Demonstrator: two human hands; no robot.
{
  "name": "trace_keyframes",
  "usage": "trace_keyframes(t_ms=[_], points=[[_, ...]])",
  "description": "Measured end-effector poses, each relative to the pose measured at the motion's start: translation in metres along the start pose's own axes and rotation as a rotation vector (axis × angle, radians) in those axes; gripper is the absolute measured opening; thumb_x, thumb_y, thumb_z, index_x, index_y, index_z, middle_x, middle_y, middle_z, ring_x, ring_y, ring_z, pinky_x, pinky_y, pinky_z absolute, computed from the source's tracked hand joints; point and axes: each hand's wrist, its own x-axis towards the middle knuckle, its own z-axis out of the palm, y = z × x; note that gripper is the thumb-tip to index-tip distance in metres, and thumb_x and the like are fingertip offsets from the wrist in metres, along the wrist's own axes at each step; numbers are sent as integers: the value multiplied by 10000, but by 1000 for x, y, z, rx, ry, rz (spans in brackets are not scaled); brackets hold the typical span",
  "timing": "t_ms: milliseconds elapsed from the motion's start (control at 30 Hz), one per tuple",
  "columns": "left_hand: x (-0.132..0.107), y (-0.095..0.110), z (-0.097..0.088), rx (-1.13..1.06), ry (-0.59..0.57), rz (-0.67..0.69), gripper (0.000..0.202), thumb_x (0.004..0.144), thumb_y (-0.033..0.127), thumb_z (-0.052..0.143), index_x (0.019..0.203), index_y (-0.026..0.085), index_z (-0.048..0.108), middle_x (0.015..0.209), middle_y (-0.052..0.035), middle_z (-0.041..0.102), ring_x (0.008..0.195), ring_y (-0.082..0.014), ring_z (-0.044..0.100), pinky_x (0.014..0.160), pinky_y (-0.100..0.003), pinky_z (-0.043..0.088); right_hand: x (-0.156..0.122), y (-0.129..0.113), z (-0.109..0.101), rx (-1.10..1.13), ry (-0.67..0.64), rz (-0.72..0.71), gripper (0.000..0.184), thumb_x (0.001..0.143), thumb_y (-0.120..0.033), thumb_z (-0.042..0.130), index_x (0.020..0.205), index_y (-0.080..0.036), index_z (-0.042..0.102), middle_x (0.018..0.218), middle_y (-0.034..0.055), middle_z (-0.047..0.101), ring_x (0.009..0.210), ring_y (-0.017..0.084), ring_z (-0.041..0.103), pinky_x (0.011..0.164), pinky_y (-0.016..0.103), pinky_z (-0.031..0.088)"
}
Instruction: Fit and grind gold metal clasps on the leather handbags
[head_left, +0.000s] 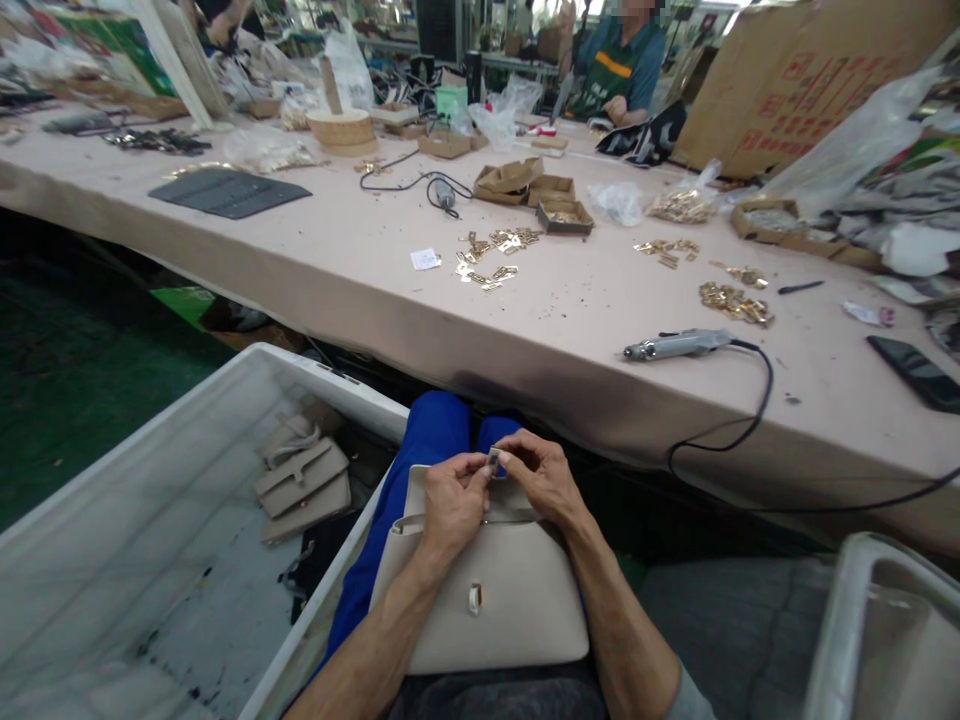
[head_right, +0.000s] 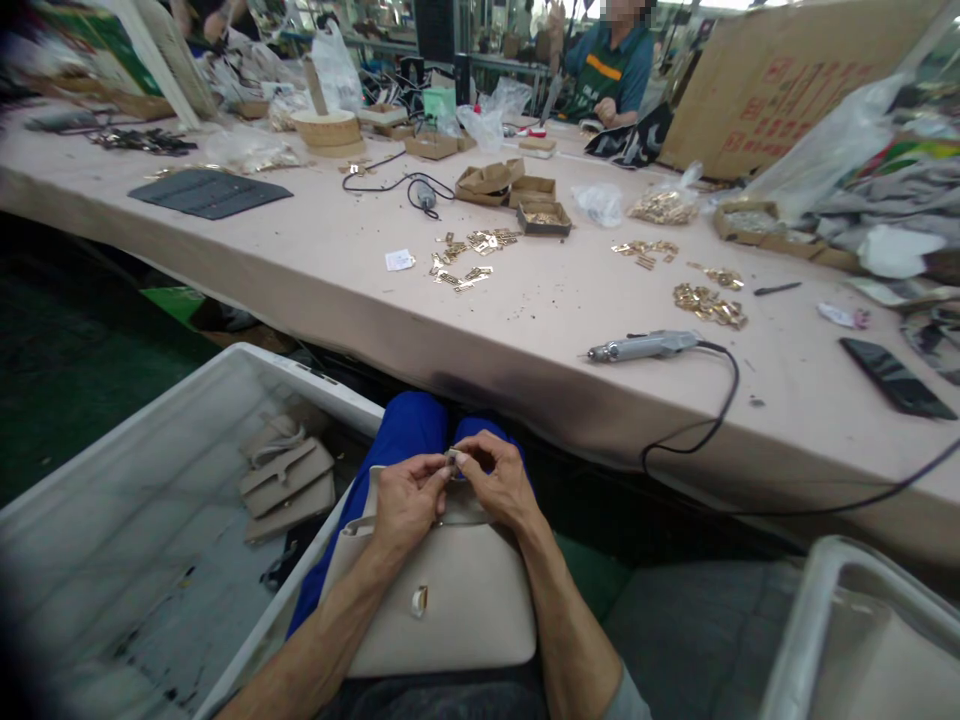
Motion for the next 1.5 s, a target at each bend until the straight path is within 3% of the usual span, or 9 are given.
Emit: trace_keyframes(t_ms=[200,333,433,767,1067,1433,1500], points=[[-3,2,1,48,-7,38,292,861,353,723,989,102,798,574,-20,670,395,-115,503,400,-207,375,-3,1,6,-25,49,83,206,932,-354,651,912,-167,735,801,37,692,688,158,602,675,271,485],[-2,5,0,120,33,147,255,903,364,695,955,145,815,824,-71,776,639,-170,666,564,-233,499,-4,-3,10,-56,62,74,212,920,-351,649,873,-158,721,753,32,677,642,145,574,635,263,461],[-3,8,-1,172,63,179,251,913,368,679,876,152,801,803,-63,761,754,-201,697,635,-243,515,-5,-7,11,-79,55,44,206,925,-338,640,864,-160,725,755,30,676,652,145,575,642,260,460],[-8,14,3,161,158,216,232,881,343,670,799,161,789,747,-49,761,654,-186,677,612,-249,515,-7,-14,18,-105,100,0,176,913,-281,636,803,-170,718,749,17,661,665,143,568,644,257,441],[-7,13,1,165,164,199,244,849,346,678,753,160,803,683,-40,753,581,-172,644,551,-240,486,-5,-12,19,-68,60,50,291,962,-347,603,747,-164,675,664,2,602,605,129,531,589,244,408],[-6,11,-2,155,143,152,258,870,355,668,754,164,798,688,-41,752,614,-191,669,586,-255,505,-4,-8,20,-60,76,107,426,997,-491,584,735,-166,667,642,11,602,585,135,524,573,250,417],[-5,12,-2,174,149,146,256,870,355,665,770,166,806,703,-43,759,620,-191,669,590,-256,500,-5,-5,18,-6,42,113,380,990,-463,588,778,-166,692,683,14,629,608,138,547,601,247,444]])
